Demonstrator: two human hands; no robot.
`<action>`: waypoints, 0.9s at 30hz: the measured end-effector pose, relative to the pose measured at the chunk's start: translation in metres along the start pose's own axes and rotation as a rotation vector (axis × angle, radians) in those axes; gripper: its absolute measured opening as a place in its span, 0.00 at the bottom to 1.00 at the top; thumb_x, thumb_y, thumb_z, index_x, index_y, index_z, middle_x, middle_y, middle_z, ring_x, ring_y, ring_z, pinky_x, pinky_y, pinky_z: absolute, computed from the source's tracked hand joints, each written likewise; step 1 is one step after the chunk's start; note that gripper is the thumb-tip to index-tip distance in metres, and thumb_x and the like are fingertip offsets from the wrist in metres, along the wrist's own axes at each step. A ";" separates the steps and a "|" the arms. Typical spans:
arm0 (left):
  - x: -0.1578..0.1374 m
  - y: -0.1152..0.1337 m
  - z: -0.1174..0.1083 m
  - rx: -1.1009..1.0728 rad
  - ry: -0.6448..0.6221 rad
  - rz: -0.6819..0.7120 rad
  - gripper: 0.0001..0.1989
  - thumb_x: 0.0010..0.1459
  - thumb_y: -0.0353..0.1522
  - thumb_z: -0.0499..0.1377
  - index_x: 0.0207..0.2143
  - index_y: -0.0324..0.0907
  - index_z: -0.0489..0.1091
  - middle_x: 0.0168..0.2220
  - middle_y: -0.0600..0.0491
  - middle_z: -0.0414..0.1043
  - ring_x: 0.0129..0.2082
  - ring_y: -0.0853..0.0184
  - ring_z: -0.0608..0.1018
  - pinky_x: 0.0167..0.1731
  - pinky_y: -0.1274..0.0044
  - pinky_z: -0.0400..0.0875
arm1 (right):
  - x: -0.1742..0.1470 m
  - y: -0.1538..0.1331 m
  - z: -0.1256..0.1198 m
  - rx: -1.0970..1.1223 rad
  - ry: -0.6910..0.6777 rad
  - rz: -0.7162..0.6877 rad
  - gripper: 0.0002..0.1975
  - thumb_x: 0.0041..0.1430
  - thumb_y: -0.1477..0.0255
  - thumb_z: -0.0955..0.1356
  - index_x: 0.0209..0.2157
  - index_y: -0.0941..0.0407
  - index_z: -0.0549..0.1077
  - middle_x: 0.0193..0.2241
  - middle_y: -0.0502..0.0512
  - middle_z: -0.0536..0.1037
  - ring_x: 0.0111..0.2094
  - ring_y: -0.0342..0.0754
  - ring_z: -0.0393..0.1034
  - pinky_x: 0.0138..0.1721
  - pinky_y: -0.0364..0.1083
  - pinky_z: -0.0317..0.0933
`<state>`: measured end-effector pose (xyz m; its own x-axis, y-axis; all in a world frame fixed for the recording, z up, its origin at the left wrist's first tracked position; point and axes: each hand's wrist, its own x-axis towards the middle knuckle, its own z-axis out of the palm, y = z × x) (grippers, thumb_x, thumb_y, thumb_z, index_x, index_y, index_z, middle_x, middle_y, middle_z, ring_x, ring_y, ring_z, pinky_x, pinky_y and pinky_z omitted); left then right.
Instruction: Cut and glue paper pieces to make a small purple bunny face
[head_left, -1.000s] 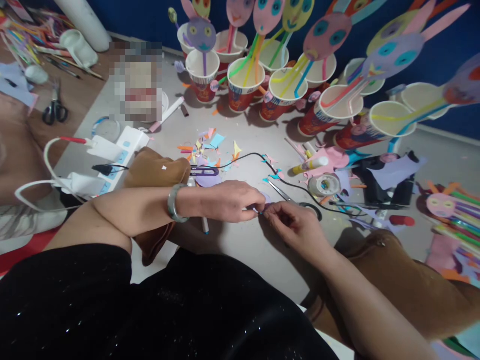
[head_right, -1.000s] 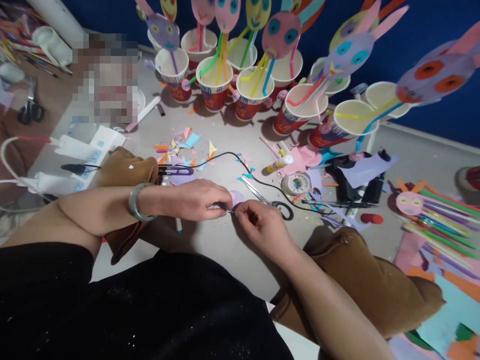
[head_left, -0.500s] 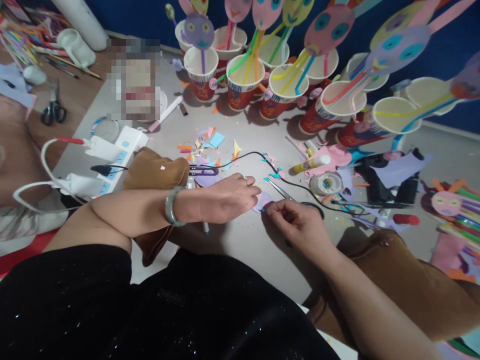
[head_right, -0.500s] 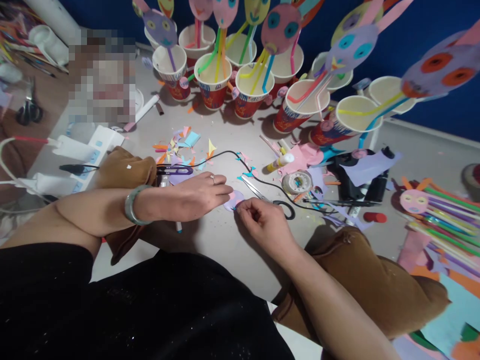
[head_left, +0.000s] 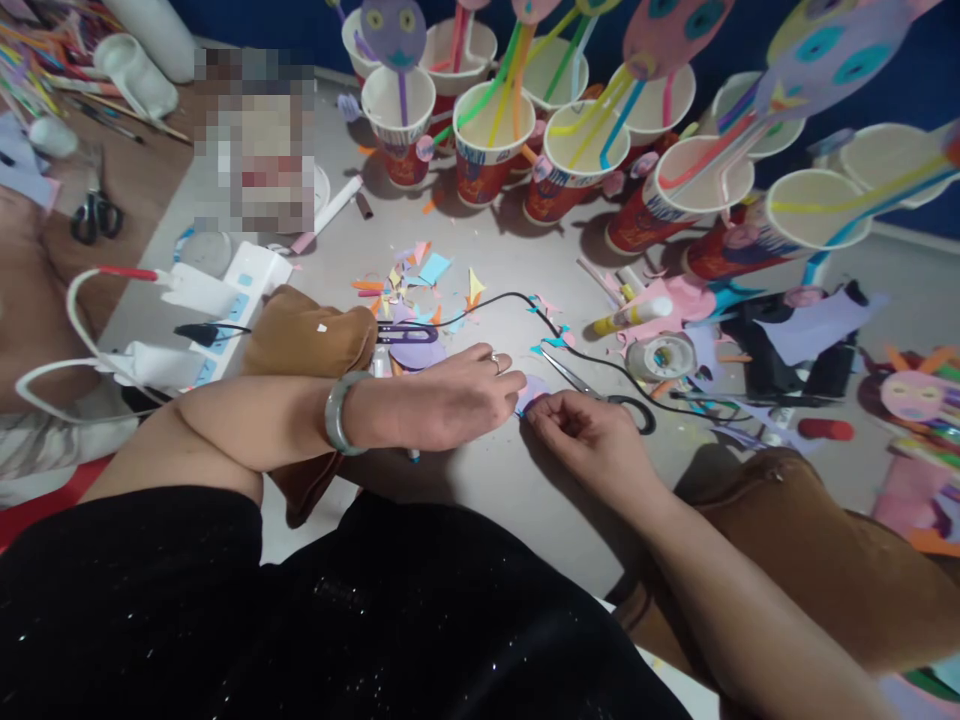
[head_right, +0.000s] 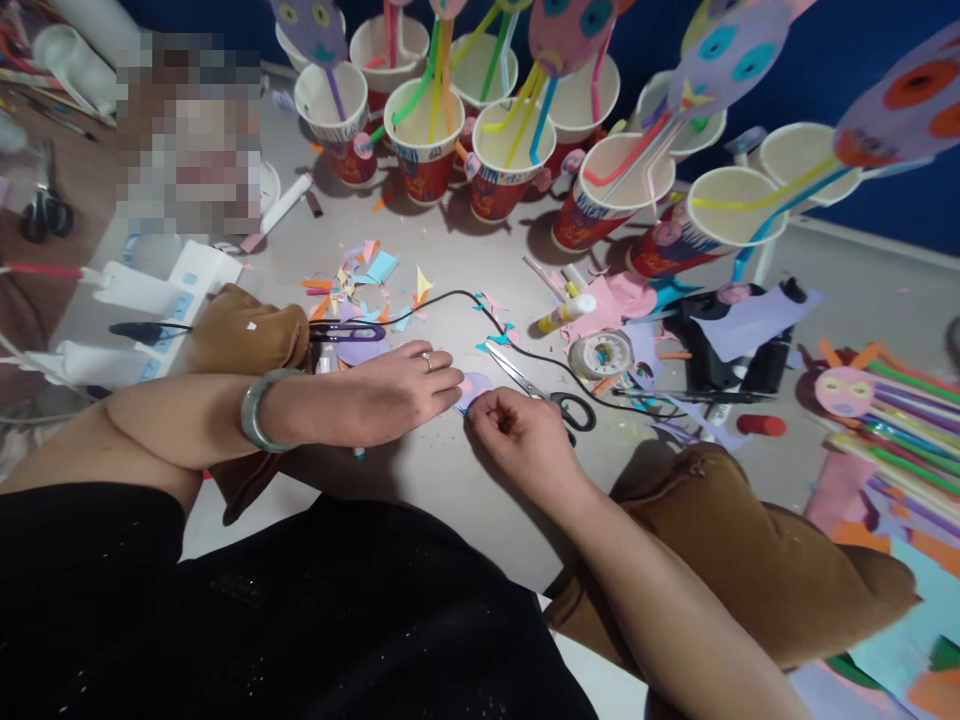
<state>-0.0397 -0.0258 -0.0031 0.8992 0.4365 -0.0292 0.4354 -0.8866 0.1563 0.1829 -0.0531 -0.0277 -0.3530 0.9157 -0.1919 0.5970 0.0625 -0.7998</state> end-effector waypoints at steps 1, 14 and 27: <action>0.000 0.000 0.001 0.000 0.011 0.003 0.10 0.61 0.22 0.53 0.35 0.38 0.73 0.40 0.44 0.73 0.41 0.59 0.71 0.41 0.67 0.58 | 0.000 0.000 0.000 -0.005 0.002 0.000 0.08 0.59 0.69 0.67 0.26 0.54 0.73 0.20 0.49 0.74 0.21 0.42 0.63 0.25 0.43 0.59; -0.007 0.000 -0.001 -0.018 0.013 0.021 0.14 0.63 0.21 0.50 0.34 0.39 0.74 0.39 0.44 0.73 0.39 0.59 0.70 0.41 0.68 0.59 | 0.002 0.000 0.001 -0.022 -0.014 -0.017 0.09 0.58 0.70 0.67 0.24 0.53 0.72 0.19 0.48 0.73 0.20 0.42 0.63 0.24 0.43 0.59; -0.011 0.002 -0.007 -0.060 0.050 0.024 0.12 0.61 0.20 0.51 0.32 0.39 0.71 0.39 0.45 0.72 0.39 0.60 0.70 0.41 0.68 0.58 | 0.004 -0.002 0.002 -0.036 0.002 -0.022 0.09 0.56 0.70 0.67 0.22 0.53 0.71 0.17 0.47 0.72 0.19 0.41 0.62 0.23 0.42 0.57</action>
<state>-0.0492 -0.0317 0.0042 0.9054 0.4238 0.0243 0.4092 -0.8866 0.2154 0.1788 -0.0505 -0.0278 -0.3653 0.9146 -0.1734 0.6147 0.0971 -0.7828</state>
